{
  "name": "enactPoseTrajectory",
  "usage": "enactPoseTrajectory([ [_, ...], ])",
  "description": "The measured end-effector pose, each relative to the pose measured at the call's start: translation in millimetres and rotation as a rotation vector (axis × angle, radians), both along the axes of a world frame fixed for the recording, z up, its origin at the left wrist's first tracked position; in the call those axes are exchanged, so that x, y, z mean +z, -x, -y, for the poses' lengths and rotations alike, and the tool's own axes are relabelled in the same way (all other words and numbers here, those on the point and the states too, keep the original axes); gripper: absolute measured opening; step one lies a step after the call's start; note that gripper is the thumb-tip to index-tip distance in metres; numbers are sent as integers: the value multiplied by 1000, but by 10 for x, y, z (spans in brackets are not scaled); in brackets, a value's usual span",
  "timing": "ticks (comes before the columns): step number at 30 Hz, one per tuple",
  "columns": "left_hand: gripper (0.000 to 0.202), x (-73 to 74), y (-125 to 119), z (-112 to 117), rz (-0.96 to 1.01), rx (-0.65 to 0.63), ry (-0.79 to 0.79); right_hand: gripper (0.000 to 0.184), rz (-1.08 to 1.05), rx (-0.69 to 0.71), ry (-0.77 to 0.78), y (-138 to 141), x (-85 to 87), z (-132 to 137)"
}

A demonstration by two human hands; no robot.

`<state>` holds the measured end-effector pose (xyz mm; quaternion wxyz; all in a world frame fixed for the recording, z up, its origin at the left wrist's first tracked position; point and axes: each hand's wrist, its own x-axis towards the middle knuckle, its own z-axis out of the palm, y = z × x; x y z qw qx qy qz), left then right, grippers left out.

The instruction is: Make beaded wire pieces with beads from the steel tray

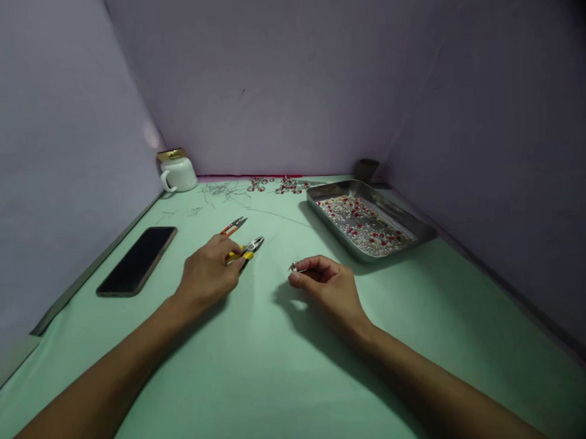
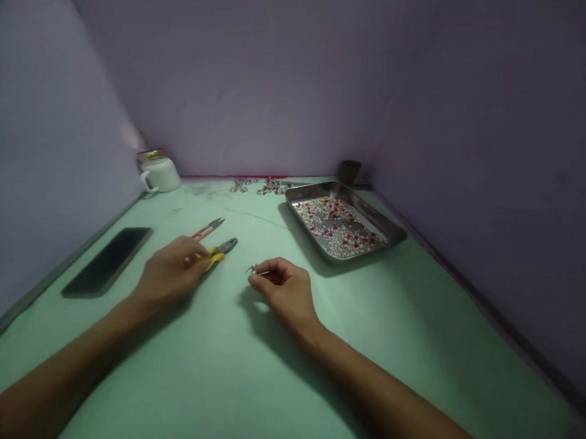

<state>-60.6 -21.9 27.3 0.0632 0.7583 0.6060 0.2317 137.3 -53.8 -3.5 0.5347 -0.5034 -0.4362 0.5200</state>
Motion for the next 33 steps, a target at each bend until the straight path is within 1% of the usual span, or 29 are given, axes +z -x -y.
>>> enactPoseTrajectory([
  [2,17,20,89,-33,-188,14,91,16,48,1,-54,-10,-23,-14],
  [3,18,27,120,-40,-254,1,131,15,70,2,-78,-10,-38,-20],
  [7,20,2,174,-43,-404,-99,227,12,129,4,-117,3,-86,-31],
  [9,24,-40,164,-50,-457,-98,226,11,137,11,-126,9,-89,-31],
  [12,35,-101,124,-60,-477,-47,188,11,136,-5,-140,3,-67,-31],
  [16,44,-128,64,-21,-368,-72,196,14,94,-61,-114,-39,-9,-54],
  [18,48,-136,32,23,-272,-105,146,17,11,-85,-88,-68,28,-72],
  [21,55,-165,-18,88,-179,-242,-51,23,-148,-119,-43,-101,83,-91],
  [23,57,-193,-47,122,-193,-306,-205,26,-215,-131,-22,-112,109,-90],
  [26,60,-223,-77,159,-239,-317,-354,26,-275,-120,-12,-116,120,-81],
  [28,61,-231,-90,175,-255,-321,-397,27,-313,-111,-13,-115,117,-77],
  [33,54,-236,-115,198,-311,-347,-423,28,-331,-102,12,-107,134,-76],
])
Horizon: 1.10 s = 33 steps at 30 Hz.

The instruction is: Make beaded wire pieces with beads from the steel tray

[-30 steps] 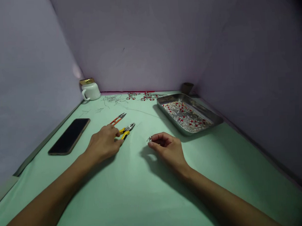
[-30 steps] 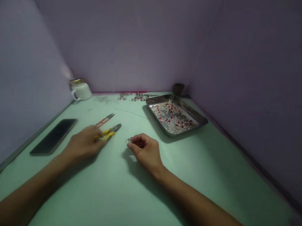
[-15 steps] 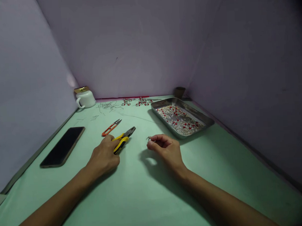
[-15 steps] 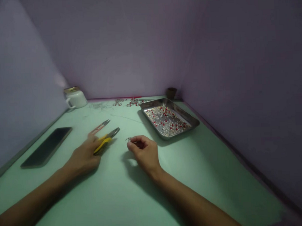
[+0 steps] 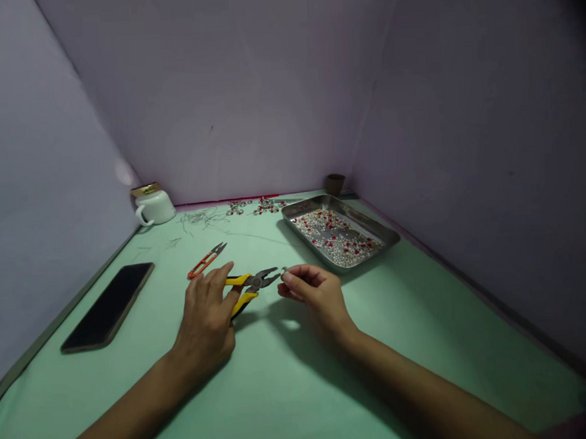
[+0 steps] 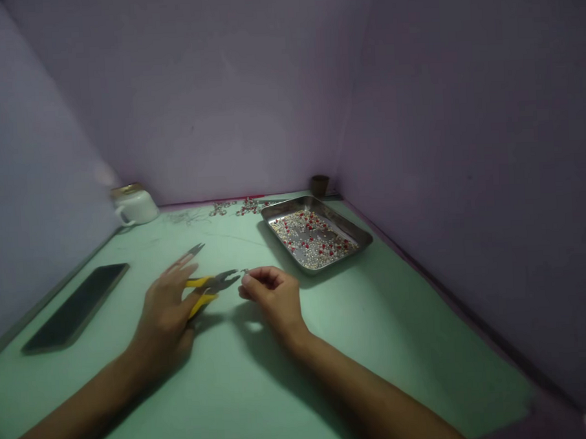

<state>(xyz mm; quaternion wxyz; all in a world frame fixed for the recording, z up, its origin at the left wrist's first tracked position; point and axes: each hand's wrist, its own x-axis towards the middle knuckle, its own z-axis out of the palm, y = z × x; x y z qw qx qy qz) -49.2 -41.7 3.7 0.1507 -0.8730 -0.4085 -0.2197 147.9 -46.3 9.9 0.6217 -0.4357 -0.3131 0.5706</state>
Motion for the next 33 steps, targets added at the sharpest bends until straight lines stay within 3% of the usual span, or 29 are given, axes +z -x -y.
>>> enactPoseTrajectory([
  [7,53,3,-17,-15,6,-34,-26,25,33,46,13,11,32,17],
  [17,50,-34,-12,-24,115,-95,147,25,2,81,5,2,-11,10],
  [20,47,39,-40,13,192,-137,360,28,6,74,3,9,-29,6],
  [26,27,305,-24,106,322,-156,1067,22,85,13,-28,45,-50,14],
  [33,23,61,70,75,725,-332,1608,16,231,-33,-120,61,-49,46],
])
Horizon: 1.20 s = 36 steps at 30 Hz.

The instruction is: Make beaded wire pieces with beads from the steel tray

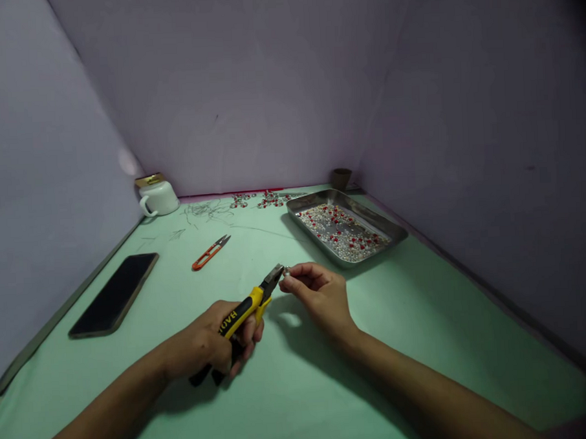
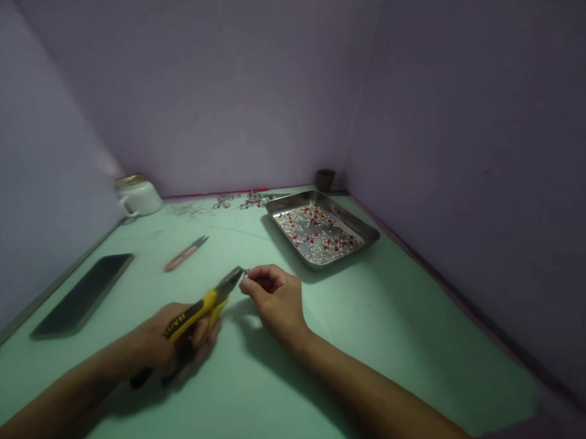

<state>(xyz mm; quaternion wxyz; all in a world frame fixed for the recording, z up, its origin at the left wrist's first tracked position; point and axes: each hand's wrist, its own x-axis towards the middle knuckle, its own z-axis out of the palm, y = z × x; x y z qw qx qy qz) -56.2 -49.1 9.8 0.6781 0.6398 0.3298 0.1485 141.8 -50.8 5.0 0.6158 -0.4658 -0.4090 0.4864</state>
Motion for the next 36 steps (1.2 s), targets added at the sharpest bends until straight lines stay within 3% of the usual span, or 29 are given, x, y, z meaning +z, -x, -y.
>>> enactPoseTrajectory([
  [2,27,21,-18,-1,-2,-4,51,16,32,1,-19,-20,-11,-24],
  [4,35,118,-32,-3,-91,36,-24,15,94,-7,-39,-51,-34,-66],
  [8,40,273,12,-77,-459,208,-524,11,276,-34,-86,-123,-120,-151],
  [11,26,203,62,-185,-749,295,-771,8,437,31,-121,-162,-187,-177],
  [14,12,70,70,-266,-925,296,-955,11,597,163,-179,-181,-221,-168],
  [19,19,12,4,-262,-971,340,-1084,25,812,329,-336,-193,-204,-156],
  [22,25,54,-93,-206,-754,464,-1188,29,899,396,-414,-193,-185,-161],
  [25,20,68,-238,-151,-492,427,-1032,28,925,424,-445,-180,-172,-166],
  [28,14,38,-367,-120,-550,376,-829,25,941,412,-470,-157,-165,-169],
  [32,14,4,-428,-118,-658,407,-772,25,921,428,-462,-130,-167,-169],
  [36,15,-13,-422,-138,-643,433,-711,25,841,440,-395,-114,-183,-161],
])
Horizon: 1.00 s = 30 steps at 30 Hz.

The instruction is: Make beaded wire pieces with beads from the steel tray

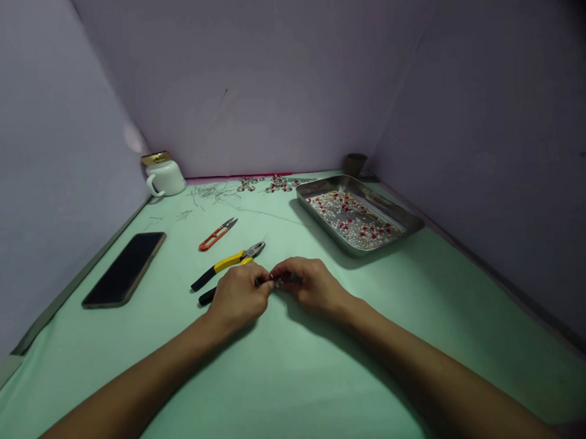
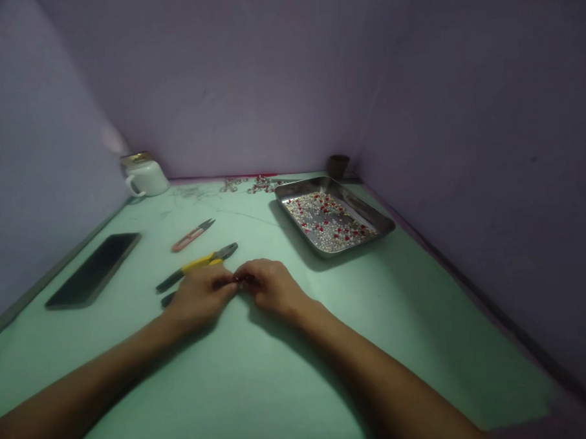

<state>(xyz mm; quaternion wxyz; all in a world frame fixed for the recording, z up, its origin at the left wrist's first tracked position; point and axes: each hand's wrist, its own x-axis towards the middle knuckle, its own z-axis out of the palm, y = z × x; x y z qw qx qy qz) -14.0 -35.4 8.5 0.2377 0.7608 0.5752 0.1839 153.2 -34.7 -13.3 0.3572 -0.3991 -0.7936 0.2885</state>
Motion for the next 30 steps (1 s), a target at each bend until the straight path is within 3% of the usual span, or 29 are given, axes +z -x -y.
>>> enactPoseTrajectory([
  [5,15,-49,7,-21,122,30,61,23,-86,-32,117,33,-42,-6],
  [9,15,-63,16,-31,70,-7,57,19,-61,-67,179,69,-72,-17],
  [17,14,-41,27,-53,-81,-118,-7,22,67,-53,115,133,-10,-12],
  [21,15,-63,23,-62,-105,-123,-4,33,102,-44,154,171,1,-48],
  [26,14,-99,29,-43,-94,-98,-16,32,181,-55,85,177,-13,-12],
  [30,15,-60,51,-2,-4,-68,-1,33,-26,-35,153,48,5,11],
])
